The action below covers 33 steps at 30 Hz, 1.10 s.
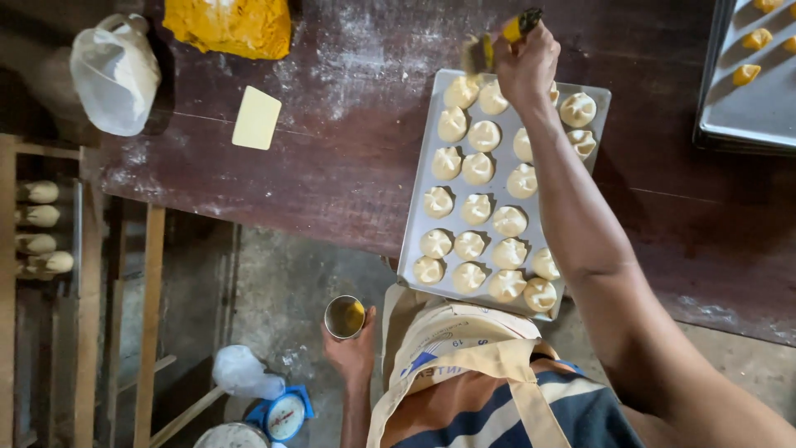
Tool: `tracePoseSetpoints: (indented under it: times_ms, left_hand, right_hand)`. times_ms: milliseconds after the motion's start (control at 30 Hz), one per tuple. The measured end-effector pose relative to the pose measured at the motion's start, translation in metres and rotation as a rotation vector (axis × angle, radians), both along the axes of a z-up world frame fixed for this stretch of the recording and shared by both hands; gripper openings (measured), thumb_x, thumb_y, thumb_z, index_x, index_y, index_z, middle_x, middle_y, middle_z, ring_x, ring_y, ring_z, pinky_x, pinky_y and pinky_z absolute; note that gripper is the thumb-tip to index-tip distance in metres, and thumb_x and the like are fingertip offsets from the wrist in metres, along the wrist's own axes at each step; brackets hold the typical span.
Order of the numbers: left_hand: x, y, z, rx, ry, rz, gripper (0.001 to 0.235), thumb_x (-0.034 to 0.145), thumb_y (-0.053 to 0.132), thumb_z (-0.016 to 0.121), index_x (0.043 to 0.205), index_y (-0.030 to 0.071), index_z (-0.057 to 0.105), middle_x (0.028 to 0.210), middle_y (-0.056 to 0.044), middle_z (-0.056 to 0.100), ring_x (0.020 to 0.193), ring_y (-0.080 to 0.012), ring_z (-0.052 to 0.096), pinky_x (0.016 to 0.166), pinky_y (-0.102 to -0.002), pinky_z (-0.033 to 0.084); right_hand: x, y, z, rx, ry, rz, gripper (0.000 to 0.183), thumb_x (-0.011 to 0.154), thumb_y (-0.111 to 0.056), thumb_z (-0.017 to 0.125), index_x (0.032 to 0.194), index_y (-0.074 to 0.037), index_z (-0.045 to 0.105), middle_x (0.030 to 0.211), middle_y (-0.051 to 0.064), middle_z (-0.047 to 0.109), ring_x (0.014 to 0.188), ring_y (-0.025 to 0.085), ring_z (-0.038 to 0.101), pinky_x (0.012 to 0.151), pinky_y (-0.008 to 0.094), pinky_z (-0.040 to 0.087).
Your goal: The person retrieves a tray of shaped dough pieces from a rack and places it on a table. Using a brush dipped in a small metal cup of yellow liquid, they systematically brush the tops of each dough piece. After finishing one tray, they return it to the rack and repeat the process with a second tray.
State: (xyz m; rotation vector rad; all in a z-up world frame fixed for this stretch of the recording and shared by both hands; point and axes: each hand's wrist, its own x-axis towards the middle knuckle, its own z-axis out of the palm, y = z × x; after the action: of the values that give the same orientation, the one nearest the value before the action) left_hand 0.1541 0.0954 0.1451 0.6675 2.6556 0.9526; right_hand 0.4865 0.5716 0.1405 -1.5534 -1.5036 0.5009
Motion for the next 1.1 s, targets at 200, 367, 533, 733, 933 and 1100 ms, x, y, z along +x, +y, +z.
tracePoseSetpoints:
  times_ms: [200, 367, 533, 733, 933, 1100]
  left_hand:
    - [-0.010, 0.006, 0.003, 0.057, 0.079, -0.165, 0.073, 0.064, 0.038, 0.106, 0.122, 0.005, 0.077, 0.104, -0.016, 0.084, 0.091, -0.0320, 0.079, 0.086, -0.047, 0.061]
    - [-0.039, 0.012, -0.018, 0.203, 0.114, -0.250, 0.066, 0.064, 0.037, 0.107, 0.113, 0.004, 0.077, 0.096, -0.013, 0.082, 0.079, -0.0267, 0.074, 0.080, -0.043, 0.061]
    - [-0.092, 0.016, -0.025, 0.194, 0.071, -0.271, 0.073, 0.064, 0.041, 0.107, 0.120, 0.004, 0.077, 0.100, -0.011, 0.082, 0.084, -0.0253, 0.074, 0.082, -0.041, 0.061]
    - [-0.157, 0.036, -0.038, 0.270, -0.021, -0.306, 0.070, 0.067, 0.035, 0.107, 0.123, 0.003, 0.078, 0.102, -0.011, 0.082, 0.084, -0.0214, 0.074, 0.083, -0.038, 0.062]
    - [-0.213, 0.059, -0.052, 0.239, -0.056, -0.352, 0.076, 0.068, 0.040, 0.106, 0.127, 0.005, 0.076, 0.107, -0.010, 0.081, 0.090, -0.0232, 0.075, 0.086, -0.039, 0.062]
    - [-0.242, 0.075, -0.039, 0.201, -0.100, -0.399, 0.075, 0.069, 0.039, 0.106, 0.130, 0.008, 0.076, 0.111, -0.007, 0.083, 0.094, -0.0215, 0.078, 0.090, -0.036, 0.063]
  right_hand:
    - [-0.029, 0.021, -0.030, -0.032, -0.068, 0.089, 0.013, 0.098, 0.006, 0.067, 0.099, -0.005, 0.062, 0.082, 0.005, 0.071, 0.060, 0.017, 0.065, 0.045, 0.035, 0.058]
    - [-0.022, 0.058, -0.037, -0.365, -0.009, -0.191, 0.018, 0.092, -0.017, 0.085, 0.104, -0.007, 0.077, 0.106, 0.011, 0.086, 0.090, 0.028, 0.084, 0.070, 0.047, 0.068]
    - [-0.007, 0.052, -0.032, -0.236, -0.176, -0.302, 0.023, 0.089, -0.015, 0.091, 0.108, -0.011, 0.077, 0.099, 0.006, 0.085, 0.083, 0.022, 0.082, 0.067, 0.043, 0.069]
    - [-0.040, 0.026, -0.030, -0.227, -0.205, -0.382, 0.022, 0.092, -0.005, 0.081, 0.113, -0.009, 0.076, 0.102, 0.009, 0.085, 0.080, 0.021, 0.084, 0.063, 0.034, 0.074]
    - [-0.044, 0.019, -0.032, -0.263, -0.234, -0.653, 0.033, 0.094, -0.012, 0.080, 0.126, -0.013, 0.072, 0.112, 0.010, 0.083, 0.098, 0.027, 0.078, 0.079, 0.042, 0.070]
    - [-0.041, 0.003, -0.020, -0.192, -0.245, -0.666, 0.031, 0.089, -0.025, 0.098, 0.112, -0.011, 0.082, 0.107, 0.009, 0.089, 0.085, 0.022, 0.089, 0.063, 0.037, 0.076]
